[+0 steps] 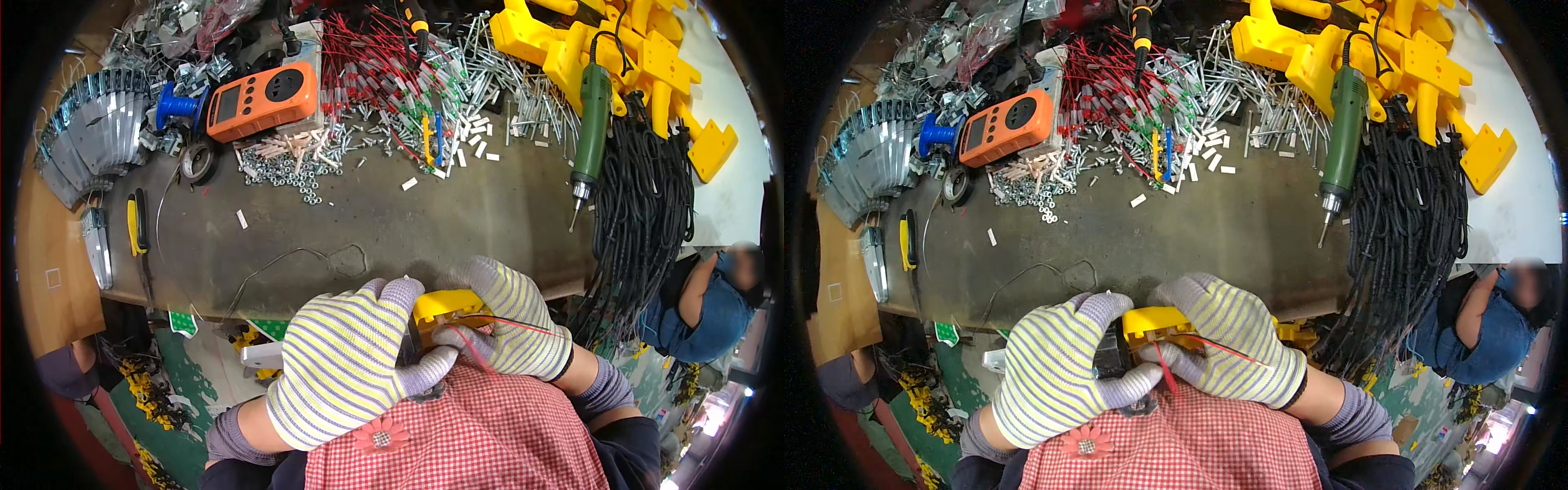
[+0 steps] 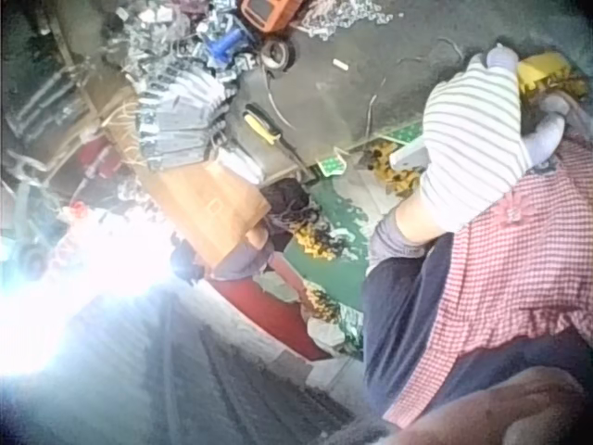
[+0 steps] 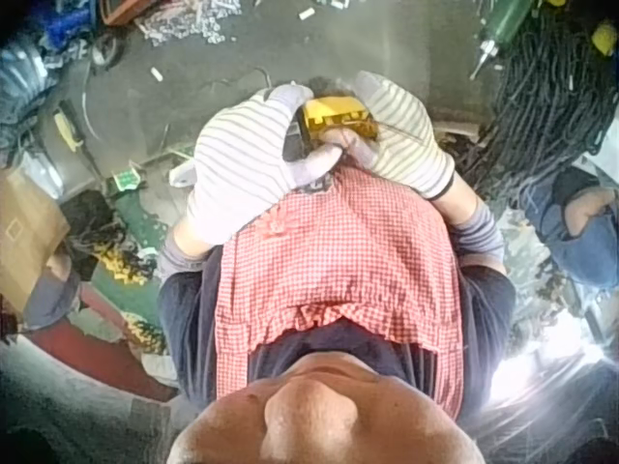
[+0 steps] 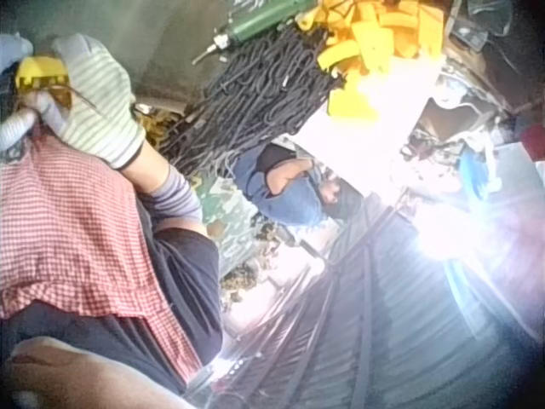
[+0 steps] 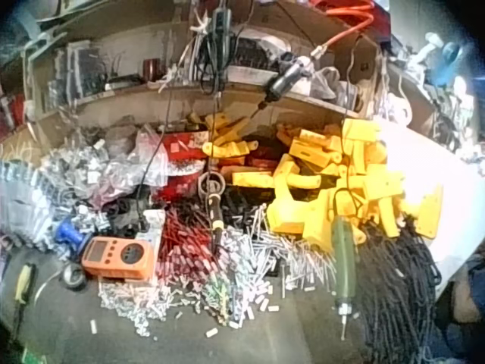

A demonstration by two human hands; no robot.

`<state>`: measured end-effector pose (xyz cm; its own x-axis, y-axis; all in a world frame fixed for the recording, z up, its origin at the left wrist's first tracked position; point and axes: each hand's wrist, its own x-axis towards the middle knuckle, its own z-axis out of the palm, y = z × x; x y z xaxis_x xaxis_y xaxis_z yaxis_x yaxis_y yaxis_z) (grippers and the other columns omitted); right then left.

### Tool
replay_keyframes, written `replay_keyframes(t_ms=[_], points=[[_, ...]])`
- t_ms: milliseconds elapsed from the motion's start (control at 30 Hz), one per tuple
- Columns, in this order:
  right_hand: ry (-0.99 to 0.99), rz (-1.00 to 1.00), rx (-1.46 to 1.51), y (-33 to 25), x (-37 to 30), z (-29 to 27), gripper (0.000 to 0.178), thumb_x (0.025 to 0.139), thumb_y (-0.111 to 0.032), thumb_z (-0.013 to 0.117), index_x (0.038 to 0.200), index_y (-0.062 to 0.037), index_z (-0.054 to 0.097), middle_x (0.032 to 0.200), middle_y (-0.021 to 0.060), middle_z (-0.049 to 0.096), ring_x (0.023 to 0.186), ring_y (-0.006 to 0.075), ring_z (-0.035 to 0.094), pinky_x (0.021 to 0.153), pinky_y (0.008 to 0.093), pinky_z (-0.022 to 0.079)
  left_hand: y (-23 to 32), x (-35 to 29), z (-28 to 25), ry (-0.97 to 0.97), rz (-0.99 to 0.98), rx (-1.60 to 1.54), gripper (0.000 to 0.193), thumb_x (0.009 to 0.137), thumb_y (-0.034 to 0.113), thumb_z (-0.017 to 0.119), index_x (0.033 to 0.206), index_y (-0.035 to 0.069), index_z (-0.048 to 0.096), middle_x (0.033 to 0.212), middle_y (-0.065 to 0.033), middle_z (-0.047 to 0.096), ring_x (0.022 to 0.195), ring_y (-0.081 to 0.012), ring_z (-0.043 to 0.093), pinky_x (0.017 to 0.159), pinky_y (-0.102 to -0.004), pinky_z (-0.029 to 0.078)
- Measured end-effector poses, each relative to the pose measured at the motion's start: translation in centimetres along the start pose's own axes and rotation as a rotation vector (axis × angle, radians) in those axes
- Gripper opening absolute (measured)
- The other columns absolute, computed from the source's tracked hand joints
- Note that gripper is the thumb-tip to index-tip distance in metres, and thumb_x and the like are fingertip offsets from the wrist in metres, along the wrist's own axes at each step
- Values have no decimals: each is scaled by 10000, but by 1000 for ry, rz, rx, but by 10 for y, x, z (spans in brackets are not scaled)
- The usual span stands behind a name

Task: Assembling a yellow plastic electronic housing by inserting wires and using a soldering iron.

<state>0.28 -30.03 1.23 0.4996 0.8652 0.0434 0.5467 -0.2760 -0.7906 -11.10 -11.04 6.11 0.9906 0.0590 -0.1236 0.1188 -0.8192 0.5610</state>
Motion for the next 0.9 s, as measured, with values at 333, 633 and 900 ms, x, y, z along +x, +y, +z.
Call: replay_keyframes(t_ms=[333,633,900], points=[[64,-48,120,-1,4,3,364,775,-233,806,1042,-44,647,920,134,667,811,373,662,706,420,545,4,6,6,54,26,-42,445,747,319,824,1057,54,647,846,-124,681,688,-330,657,639,-411,514],[45,141,-82,17,77,4,444,801,-321,777,1095,-21,632,902,204,678,852,398,665,764,466,541,-66,56,0,81,2,-172,401,809,288,790,1025,-31,678,825,-147,660,701,-248,636,676,-331,525],[245,180,-26,16,52,-20,361,784,-196,796,1065,-27,646,917,167,667,801,313,676,700,384,544,-62,53,26,518,61,-154,309,768,193,796,1016,47,684,867,-98,655,829,-285,623,776,-402,495]])
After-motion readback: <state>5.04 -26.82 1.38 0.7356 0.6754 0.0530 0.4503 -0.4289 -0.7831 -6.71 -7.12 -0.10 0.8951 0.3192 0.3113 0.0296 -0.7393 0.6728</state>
